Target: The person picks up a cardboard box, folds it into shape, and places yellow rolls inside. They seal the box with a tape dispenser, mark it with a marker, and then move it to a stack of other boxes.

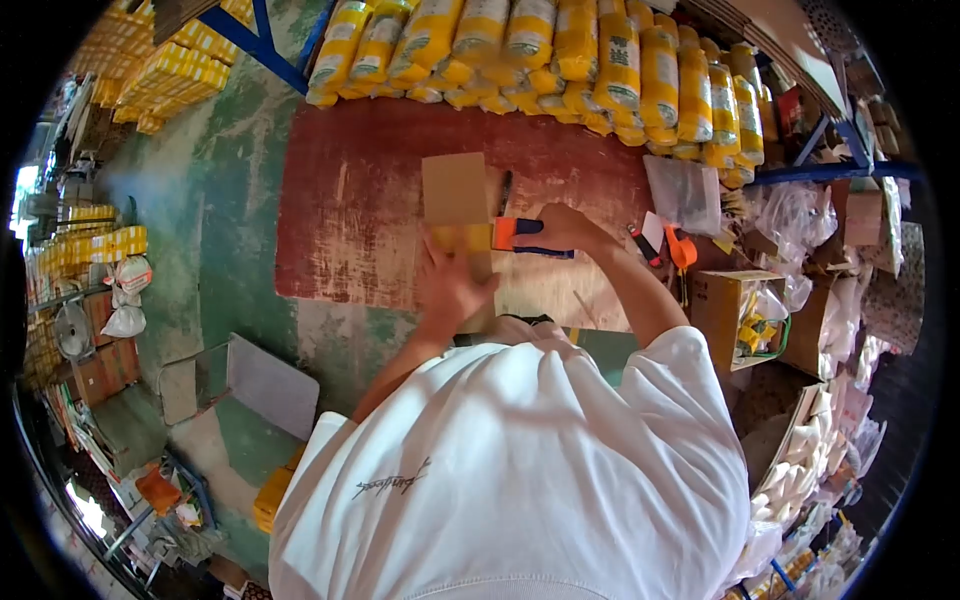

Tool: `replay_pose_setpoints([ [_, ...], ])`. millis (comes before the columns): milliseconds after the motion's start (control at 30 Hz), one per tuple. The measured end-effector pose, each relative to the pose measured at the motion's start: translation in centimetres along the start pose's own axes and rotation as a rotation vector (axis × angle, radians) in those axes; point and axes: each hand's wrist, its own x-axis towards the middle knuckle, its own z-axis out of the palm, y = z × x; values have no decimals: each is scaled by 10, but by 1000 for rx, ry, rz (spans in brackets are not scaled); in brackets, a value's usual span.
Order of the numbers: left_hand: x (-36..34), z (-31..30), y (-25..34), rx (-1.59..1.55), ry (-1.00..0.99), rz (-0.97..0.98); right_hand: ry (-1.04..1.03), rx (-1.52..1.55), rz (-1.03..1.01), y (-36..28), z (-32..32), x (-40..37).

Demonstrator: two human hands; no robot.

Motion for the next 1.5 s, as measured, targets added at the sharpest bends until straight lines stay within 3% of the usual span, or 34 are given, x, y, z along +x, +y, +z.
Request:
replay_pose_setpoints([
  [100, 0, 7, 9, -12, -11, -31, -21, 75, 6, -4, 1, -5],
  [200, -10, 40, -44, -177, 32, 144, -24, 114, 18, 3, 6, -3],
  [233, -18, 41, -62, -737, -37, 44, -36, 126, 30, 11, 13, 3],
  [300, -55, 78, -125, -1263, -123, -161, -45, 147, 29, 22, 22, 11],
  [333, -82, 110, -156, -1230, -139, -253, -42, 158, 18, 25, 26, 15],
  [400, -116, 94, -132, -1105, -156, -230, -67, 208, 21, 28, 30, 19],
  [500, -113, 130, -112, -541, -118, -60, -105, 275, 34, 26, 30, 24],
  [767, -120, 285, -90, -399, 190, 61, -88, 319, -7, 66, 56, 44],
  [867, -110, 239, -43, -401, 350, -80, -51, 447, 42, 68, 63, 48],
  [967, -105, 239, -17, -365, 403, -129, -66, 632, 70, 70, 65, 38],
  [1067, -101, 241, -30, -370, 326, -98, -143, 726, 74, 62, 59, 35],
  [1133, -92, 236, -42, -362, 284, -87, -112, 615, 15, 50, 52, 37],
  [1200, -96, 221, -47, -476, 382, -165, -176, 661, -43, 40, 48, 44],
  [1233, -95, 184, -41, -596, 507, -244, 39, 580, -50, 46, 61, 56],
  [1267, -92, 144, -36, -711, 636, -315, -50, 661, -43, 48, 59, 68],
  [1300, -86, 109, -35, -387, 551, -241, -124, 784, -57, 27, 43, 65],
  [1367, -69, 32, -26, -539, 469, -354, -342, 1040, -41, 6, 24, 70],
  [1400, -52, 20, -11, -575, 463, -380, -141, 1155, -12, -6, 27, 75],
  [1500, -35, -10, 5, -467, 441, -424, -339, 1231, 49, -9, 24, 114],
])
